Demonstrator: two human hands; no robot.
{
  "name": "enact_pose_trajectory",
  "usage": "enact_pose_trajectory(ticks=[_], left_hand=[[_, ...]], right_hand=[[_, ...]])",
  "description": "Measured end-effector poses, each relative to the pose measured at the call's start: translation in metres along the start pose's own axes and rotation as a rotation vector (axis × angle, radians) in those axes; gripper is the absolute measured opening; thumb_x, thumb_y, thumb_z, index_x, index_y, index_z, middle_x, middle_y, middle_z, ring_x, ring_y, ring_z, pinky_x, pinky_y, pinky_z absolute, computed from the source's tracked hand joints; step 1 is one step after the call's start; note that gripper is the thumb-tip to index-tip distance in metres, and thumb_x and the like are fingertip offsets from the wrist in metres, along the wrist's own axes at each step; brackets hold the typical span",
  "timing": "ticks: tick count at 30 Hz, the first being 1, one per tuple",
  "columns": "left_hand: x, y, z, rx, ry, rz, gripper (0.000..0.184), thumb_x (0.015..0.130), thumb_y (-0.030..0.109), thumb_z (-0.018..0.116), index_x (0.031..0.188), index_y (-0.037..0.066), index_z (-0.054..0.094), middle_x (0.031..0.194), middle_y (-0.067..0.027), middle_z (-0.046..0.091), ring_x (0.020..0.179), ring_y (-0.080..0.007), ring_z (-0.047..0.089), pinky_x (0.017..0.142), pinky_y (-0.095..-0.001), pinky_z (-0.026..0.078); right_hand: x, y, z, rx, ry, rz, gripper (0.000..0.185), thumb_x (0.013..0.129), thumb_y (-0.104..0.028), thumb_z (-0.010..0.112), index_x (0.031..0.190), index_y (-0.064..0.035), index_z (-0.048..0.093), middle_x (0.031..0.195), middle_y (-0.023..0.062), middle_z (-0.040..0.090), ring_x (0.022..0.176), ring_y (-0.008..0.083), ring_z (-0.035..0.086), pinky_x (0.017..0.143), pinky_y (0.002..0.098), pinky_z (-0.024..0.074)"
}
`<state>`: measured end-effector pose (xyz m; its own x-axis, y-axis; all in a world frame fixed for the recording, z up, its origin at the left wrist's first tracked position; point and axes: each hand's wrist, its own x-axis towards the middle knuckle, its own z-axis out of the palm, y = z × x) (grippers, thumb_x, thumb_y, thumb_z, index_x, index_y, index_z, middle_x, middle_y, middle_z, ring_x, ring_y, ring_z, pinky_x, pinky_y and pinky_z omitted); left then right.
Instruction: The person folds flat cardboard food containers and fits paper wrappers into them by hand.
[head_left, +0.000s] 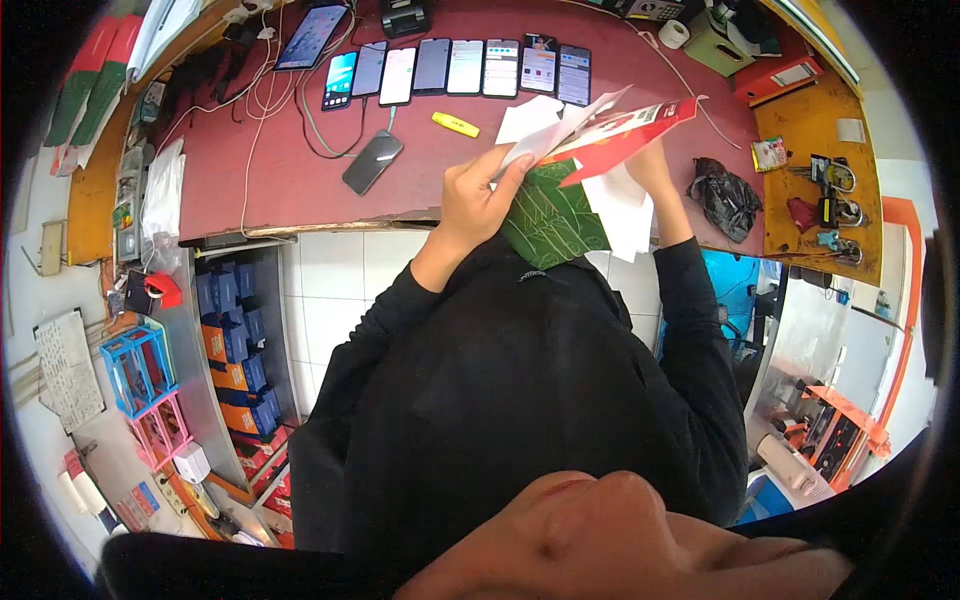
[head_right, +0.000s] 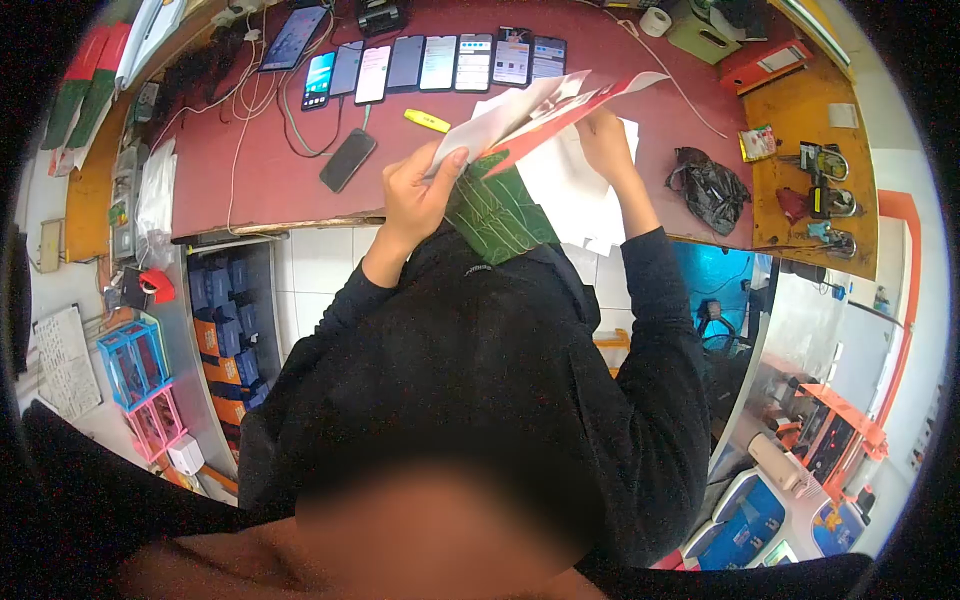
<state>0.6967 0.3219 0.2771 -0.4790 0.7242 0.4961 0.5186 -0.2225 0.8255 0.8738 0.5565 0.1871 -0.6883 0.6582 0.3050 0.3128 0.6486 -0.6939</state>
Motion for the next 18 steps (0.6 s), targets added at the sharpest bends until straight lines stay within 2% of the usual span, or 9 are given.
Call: enact_pose_trajectory(ticks=[2,6,12,18], left_hand=[[-0.001,0.000,0.002,0.001,0.003,0.011,0.021,0.089,0.018,0.064,0.097,-0.001,0.066,0.074,-0.0150,0.067,0.061,-0.0232,0.066,0.054,-0.0301,0.048],[-0.005,-0.001,0.005,0.003,0.007,-0.035,0.022,0.090,0.018,0.063,0.097,-0.002,0.066,0.075,-0.0156,0.067,0.063,-0.0238,0.067,0.055,-0.0310,0.048],[-0.008,0.001,0.007,-0.019,-0.018,-0.077,0.022,0.090,0.018,0.063,0.098,-0.001,0.065,0.077,-0.0165,0.067,0.066,-0.0247,0.068,0.057,-0.0314,0.049],[-0.001,0.005,0.011,-0.029,-0.088,-0.086,0.021,0.090,0.019,0.062,0.098,-0.001,0.065,0.078,-0.0168,0.068,0.068,-0.0264,0.068,0.057,-0.0309,0.049]], right_hand=[[-0.002,-0.005,-0.009,0.105,-0.109,-0.023,0.033,0.084,-0.012,0.058,0.114,0.0018,0.055,0.117,0.0160,0.060,0.109,0.0280,0.057,0.092,0.0384,0.0463],[0.001,0.006,-0.005,0.135,-0.132,-0.047,0.031,0.084,-0.010,0.058,0.112,0.0019,0.056,0.115,0.0169,0.060,0.107,0.0294,0.057,0.091,0.0386,0.0461],[-0.014,0.009,-0.004,0.117,-0.018,-0.080,0.028,0.083,-0.007,0.057,0.109,0.0019,0.057,0.112,0.0184,0.060,0.105,0.0315,0.057,0.089,0.0388,0.0457],[-0.016,0.020,-0.011,0.136,-0.043,-0.068,0.025,0.082,-0.004,0.056,0.106,0.0019,0.059,0.109,0.0198,0.061,0.102,0.0336,0.057,0.088,0.0390,0.0453]])
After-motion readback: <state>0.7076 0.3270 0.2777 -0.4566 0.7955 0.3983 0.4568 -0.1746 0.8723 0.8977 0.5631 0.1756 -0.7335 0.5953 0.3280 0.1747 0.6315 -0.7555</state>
